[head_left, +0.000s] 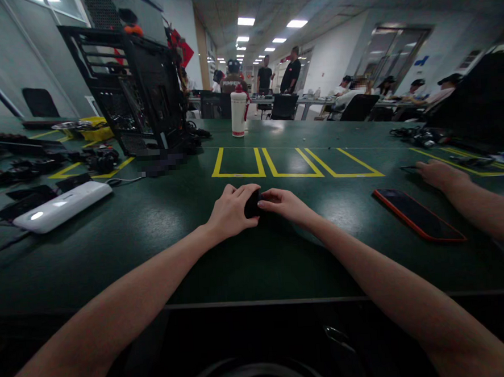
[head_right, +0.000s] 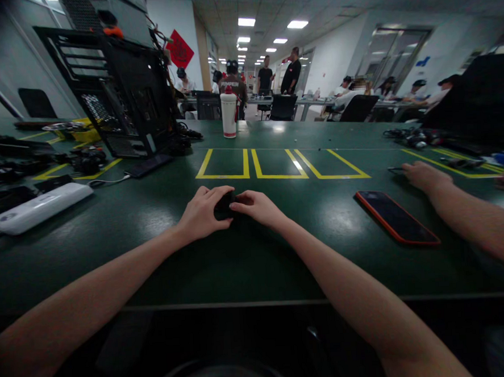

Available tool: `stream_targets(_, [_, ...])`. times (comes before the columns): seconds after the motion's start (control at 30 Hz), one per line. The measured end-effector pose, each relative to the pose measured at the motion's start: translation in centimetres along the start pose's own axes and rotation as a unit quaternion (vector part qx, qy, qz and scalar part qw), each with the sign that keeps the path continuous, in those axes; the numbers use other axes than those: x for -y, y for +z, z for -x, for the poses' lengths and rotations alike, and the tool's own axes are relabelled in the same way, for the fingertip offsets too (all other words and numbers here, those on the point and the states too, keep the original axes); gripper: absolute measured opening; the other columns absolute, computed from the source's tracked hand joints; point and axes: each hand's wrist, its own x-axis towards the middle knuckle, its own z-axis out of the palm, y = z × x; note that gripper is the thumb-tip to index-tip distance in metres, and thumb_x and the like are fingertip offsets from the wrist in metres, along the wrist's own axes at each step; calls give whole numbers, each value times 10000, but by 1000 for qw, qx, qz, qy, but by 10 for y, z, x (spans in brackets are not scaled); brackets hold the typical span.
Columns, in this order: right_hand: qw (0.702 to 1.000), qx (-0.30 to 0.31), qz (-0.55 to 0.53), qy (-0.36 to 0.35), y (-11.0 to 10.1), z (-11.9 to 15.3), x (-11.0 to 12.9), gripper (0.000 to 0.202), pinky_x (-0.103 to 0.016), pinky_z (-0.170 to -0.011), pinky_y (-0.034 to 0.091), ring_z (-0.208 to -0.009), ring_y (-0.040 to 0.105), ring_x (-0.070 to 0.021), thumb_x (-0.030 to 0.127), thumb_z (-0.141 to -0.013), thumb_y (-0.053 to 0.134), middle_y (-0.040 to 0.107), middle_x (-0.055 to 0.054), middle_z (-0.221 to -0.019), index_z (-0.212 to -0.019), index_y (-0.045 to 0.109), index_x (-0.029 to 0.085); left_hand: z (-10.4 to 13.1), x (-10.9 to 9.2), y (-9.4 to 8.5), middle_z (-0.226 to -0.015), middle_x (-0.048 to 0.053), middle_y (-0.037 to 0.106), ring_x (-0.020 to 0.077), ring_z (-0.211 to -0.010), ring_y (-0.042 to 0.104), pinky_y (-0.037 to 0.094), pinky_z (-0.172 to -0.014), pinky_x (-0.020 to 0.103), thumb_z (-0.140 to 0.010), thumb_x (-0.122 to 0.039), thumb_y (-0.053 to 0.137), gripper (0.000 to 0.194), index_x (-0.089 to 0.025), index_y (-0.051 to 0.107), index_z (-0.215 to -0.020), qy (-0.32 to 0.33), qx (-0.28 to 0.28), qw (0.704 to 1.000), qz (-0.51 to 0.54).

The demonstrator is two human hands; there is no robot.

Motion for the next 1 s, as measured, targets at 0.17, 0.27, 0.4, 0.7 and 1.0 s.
stream_targets(0.17, [996, 11, -82, 18, 3, -1, 1, 260, -352, -740, 512, -740, 608, -146, 247, -730, 606, 615, -14, -785, -963, 502, 199, 0, -1, 0, -1160, 18, 528, 214, -873, 422, 409, -760, 342, -661, -304, 620, 595, -228, 385, -1203, -1, -1, 1000, -3])
stream_targets(0.27, [998, 13, -56, 11, 2, -3, -2, 166, -336, -674, 524, -690, 605, -146, 310, -769, 552, 597, -8, -730, -881, 509, 196, -1, -1, 0, -1166, 15, 526, 217, -880, 421, 412, -759, 344, -659, -305, 620, 596, -231, 386, -1201, -4, -3, 1000, -4])
stream_targets(0.4, [998, -27, 42, -39, 2, -5, -4, 194, -351, -705, 512, -760, 597, -167, 360, -775, 527, 599, -37, -826, -846, 546, 180, -1, -1, 0, -1177, 17, 521, 219, -886, 422, 412, -758, 347, -664, -308, 616, 597, -233, 381, -1208, -6, 2, 1000, -2])
stream_targets(0.7, [988, -58, 40, -137, 2, 2, 5, 287, -363, -835, 478, -896, 583, -166, 232, -690, 628, 569, -31, -938, -949, 510, 196, -2, -2, -2, -1177, 19, 524, 215, -851, 423, 415, -742, 349, -658, -314, 609, 604, -222, 381, -1210, -4, 6, 1000, 4])
stream_targets(1.0, [995, -18, 56, -77, -2, 0, 5, 213, -350, -739, 494, -793, 598, -162, 294, -745, 566, 588, -25, -842, -925, 513, 192, -1, -2, -2, -1171, 20, 527, 219, -864, 423, 416, -743, 355, -662, -315, 610, 594, -234, 384, -1205, -8, 6, 1000, 6])
